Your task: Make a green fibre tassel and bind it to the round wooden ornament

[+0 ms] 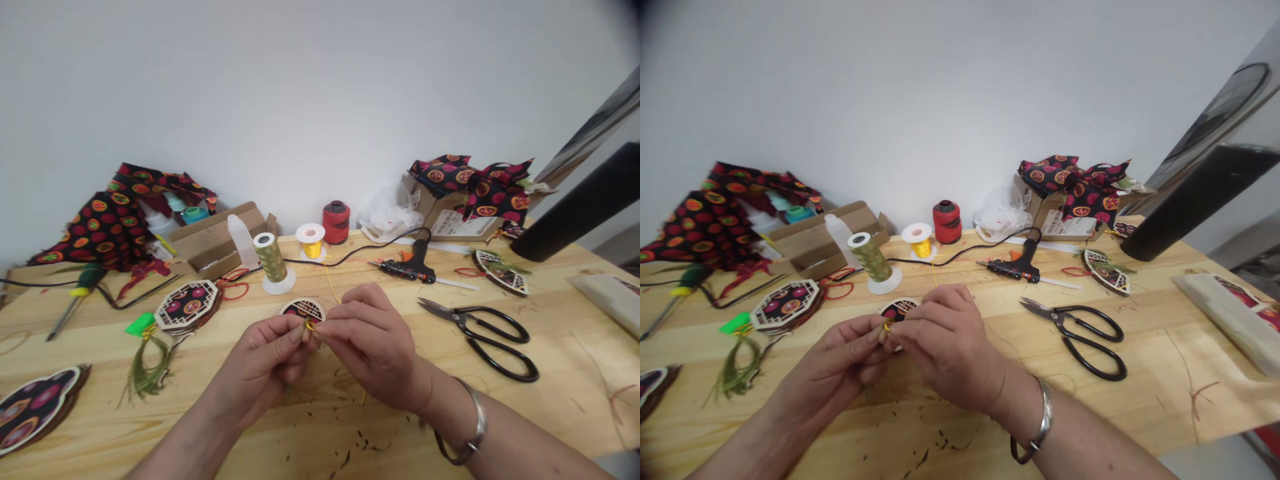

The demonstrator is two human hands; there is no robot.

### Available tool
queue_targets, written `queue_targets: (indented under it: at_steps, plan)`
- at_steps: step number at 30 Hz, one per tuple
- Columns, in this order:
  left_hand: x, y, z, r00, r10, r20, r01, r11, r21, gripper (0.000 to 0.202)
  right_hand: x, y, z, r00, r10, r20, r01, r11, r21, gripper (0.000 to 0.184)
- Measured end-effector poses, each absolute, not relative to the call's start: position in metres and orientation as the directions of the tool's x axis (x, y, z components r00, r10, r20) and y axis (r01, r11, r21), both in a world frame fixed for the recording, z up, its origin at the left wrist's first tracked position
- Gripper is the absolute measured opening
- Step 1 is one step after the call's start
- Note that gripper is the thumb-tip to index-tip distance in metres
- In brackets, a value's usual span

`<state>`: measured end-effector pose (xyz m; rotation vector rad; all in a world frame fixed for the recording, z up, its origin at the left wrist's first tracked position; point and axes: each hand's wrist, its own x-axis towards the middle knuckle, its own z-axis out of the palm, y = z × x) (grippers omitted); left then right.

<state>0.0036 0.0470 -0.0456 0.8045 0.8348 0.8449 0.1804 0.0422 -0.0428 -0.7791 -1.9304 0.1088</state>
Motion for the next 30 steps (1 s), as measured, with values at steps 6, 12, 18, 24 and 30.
queue_targets:
  at_steps: [6, 12, 18, 24, 30]
  plan:
    - [0.004, 0.048, -0.045, 0.395, 0.884, -0.252, -0.28, 0.376, 0.883, 0.014, 0.176, 0.045, -0.047, -0.143, 0.72, 0.679, 0.286, 0.687, -0.668, 0.011]
    - [0.006, 0.049, -0.043, 0.349, 0.904, -0.246, -0.267, 0.347, 0.899, 0.016, 0.177, 0.043, -0.043, -0.109, 0.869, 0.482, 0.21, 0.494, -0.844, 0.01]
    - [0.007, 0.052, -0.05, 0.28, 0.927, -0.249, -0.266, 0.324, 0.908, 0.012, 0.175, 0.046, -0.045, -0.001, 0.958, 0.287, 0.224, 0.28, -0.934, 0.008]
    - [0.007, 0.052, -0.054, 0.228, 0.949, -0.216, -0.221, 0.266, 0.938, 0.009, 0.175, 0.048, -0.048, -0.035, 0.953, 0.302, 0.331, 0.296, -0.896, 0.009]
    - [0.005, 0.05, -0.057, 0.241, 0.951, -0.194, -0.158, 0.236, 0.959, 0.01, 0.174, 0.046, -0.043, -0.07, 0.945, 0.319, 0.371, 0.322, -0.871, 0.008]
